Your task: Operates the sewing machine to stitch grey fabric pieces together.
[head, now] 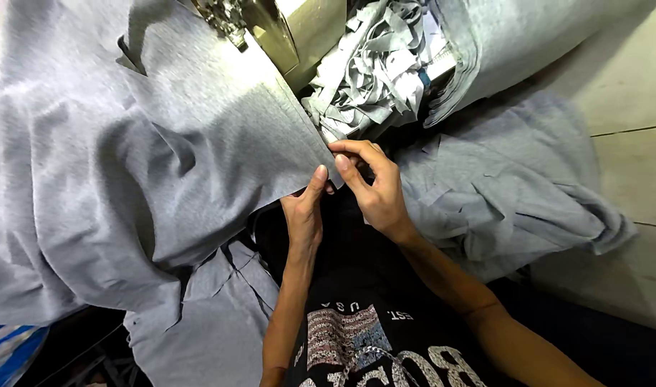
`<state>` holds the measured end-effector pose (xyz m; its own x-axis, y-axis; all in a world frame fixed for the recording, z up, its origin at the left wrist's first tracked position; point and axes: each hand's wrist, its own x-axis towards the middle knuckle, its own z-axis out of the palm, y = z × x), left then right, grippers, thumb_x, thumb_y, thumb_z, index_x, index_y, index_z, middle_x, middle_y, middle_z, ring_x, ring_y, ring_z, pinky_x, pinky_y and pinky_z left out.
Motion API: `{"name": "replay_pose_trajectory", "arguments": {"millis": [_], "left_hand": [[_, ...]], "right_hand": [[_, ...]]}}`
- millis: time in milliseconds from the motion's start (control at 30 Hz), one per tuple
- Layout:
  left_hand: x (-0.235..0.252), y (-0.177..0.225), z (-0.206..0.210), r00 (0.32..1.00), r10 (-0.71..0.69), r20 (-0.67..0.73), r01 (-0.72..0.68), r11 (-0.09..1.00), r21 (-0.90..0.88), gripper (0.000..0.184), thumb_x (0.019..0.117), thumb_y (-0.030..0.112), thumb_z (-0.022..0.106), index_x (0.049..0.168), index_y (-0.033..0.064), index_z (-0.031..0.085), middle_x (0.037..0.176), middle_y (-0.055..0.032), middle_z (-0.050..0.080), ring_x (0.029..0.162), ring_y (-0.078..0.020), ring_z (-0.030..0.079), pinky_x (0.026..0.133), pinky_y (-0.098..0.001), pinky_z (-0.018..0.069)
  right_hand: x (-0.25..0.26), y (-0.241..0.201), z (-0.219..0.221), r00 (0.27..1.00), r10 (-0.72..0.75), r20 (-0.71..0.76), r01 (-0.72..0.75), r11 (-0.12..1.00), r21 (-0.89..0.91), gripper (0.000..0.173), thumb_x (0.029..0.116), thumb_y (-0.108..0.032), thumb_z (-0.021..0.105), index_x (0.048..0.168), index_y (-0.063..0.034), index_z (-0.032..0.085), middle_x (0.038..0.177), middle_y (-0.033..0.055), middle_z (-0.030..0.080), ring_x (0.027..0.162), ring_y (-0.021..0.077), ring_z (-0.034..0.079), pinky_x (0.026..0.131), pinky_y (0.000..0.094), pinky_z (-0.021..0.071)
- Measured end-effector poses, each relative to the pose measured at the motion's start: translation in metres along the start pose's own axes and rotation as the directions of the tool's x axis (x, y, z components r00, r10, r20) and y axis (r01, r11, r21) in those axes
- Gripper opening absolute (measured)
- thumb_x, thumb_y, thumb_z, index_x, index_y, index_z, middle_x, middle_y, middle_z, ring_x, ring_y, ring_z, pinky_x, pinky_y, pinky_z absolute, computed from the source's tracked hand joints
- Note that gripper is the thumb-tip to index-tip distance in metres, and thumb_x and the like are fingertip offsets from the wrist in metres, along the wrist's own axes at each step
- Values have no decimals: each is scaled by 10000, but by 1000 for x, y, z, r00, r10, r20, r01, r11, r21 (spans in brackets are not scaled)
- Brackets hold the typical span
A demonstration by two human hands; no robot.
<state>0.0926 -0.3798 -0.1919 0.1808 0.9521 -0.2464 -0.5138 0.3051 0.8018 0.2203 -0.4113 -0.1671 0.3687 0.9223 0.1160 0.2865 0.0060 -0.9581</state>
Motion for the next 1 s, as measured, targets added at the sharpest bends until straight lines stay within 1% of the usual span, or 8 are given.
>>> {"name": "replay_pose_trajectory", "arguments": {"millis": [100, 167, 233, 333, 467, 600, 767, 1000], "left_hand": [[-1, 0, 2, 1000, -11, -13, 12, 999, 53, 222, 922, 143, 769, 1107, 56, 682, 864, -74, 712, 704, -110, 670, 699, -267, 595], [-5, 10, -1, 995, -81, 52, 66, 968, 242, 128, 972, 158, 696, 1031, 45, 699, 820, -48, 710, 694, -104, 671, 701, -268, 600], [-8, 37, -13, 923, -267, 277, 42, 785, 618, 209, 1023, 209, 608, 993, 31, 712, 799, -19, 722, 704, -96, 678, 710, -279, 594], [-9, 92, -18, 754, -400, 521, -378, 385, 842, 287, 1045, 379, 574, 1049, 138, 730, 851, 76, 739, 745, -26, 681, 701, -272, 582], [28, 148, 6, 593, -137, 793, -797, 37, 602, 220, 1042, 232, 560, 1120, 87, 706, 1008, -35, 685, 908, -149, 644, 793, -336, 549], [84, 180, 52, 374, -281, 884, -915, -271, 300, 162, 1046, 134, 531, 1105, 65, 665, 1061, -148, 664, 985, -346, 614, 806, -474, 476], [117, 182, 88, 234, -616, 753, -945, -326, 27, 158, 989, 19, 497, 1036, 70, 639, 948, -117, 616, 944, -329, 584, 786, -475, 403], [126, 175, 108, 236, -774, 588, -942, -332, -59, 114, 991, 147, 565, 1027, 112, 668, 1042, -83, 627, 1089, -320, 554, 893, -487, 382]], "right_hand": [[10, -3, 6, 1000, 3, 21, -3, 1000, 14, 201, 979, -233, 702, 1105, -82, 746, 997, 19, 685, 875, 96, 638, 748, 256, 543], [11, -2, 10, 1000, 9, -7, -8, 999, 39, 138, 955, -202, 737, 1029, -88, 757, 942, 2, 697, 843, 79, 649, 735, 239, 554], [11, 0, 11, 999, 43, -25, -41, 996, 75, 135, 949, -209, 750, 1020, -94, 762, 918, -2, 705, 797, 67, 654, 697, 223, 561], [10, 2, 12, 998, 46, -53, -41, 995, 89, 143, 941, -210, 759, 1026, -95, 761, 896, -6, 710, 776, 53, 662, 685, 209, 567], [8, 1, 13, 997, 33, -71, -25, 992, 123, 134, 928, -178, 768, 1026, -88, 751, 917, -8, 719, 806, 57, 676, 717, 214, 577], [7, 2, 13, 996, 12, -87, -3, 994, 113, 142, 923, -177, 776, 1026, -84, 748, 897, -6, 713, 792, 54, 668, 705, 207, 570], [7, 2, 14, 995, -2, -100, 14, 993, 119, 147, 923, -177, 772, 1022, -72, 745, 908, 0, 713, 804, 57, 671, 712, 204, 573], [9, 2, 14, 996, -1, -85, 11, 994, 112, 133, 927, -171, 765, 1015, -75, 739, 873, -11, 703, 779, 54, 650, 696, 203, 552]]}}
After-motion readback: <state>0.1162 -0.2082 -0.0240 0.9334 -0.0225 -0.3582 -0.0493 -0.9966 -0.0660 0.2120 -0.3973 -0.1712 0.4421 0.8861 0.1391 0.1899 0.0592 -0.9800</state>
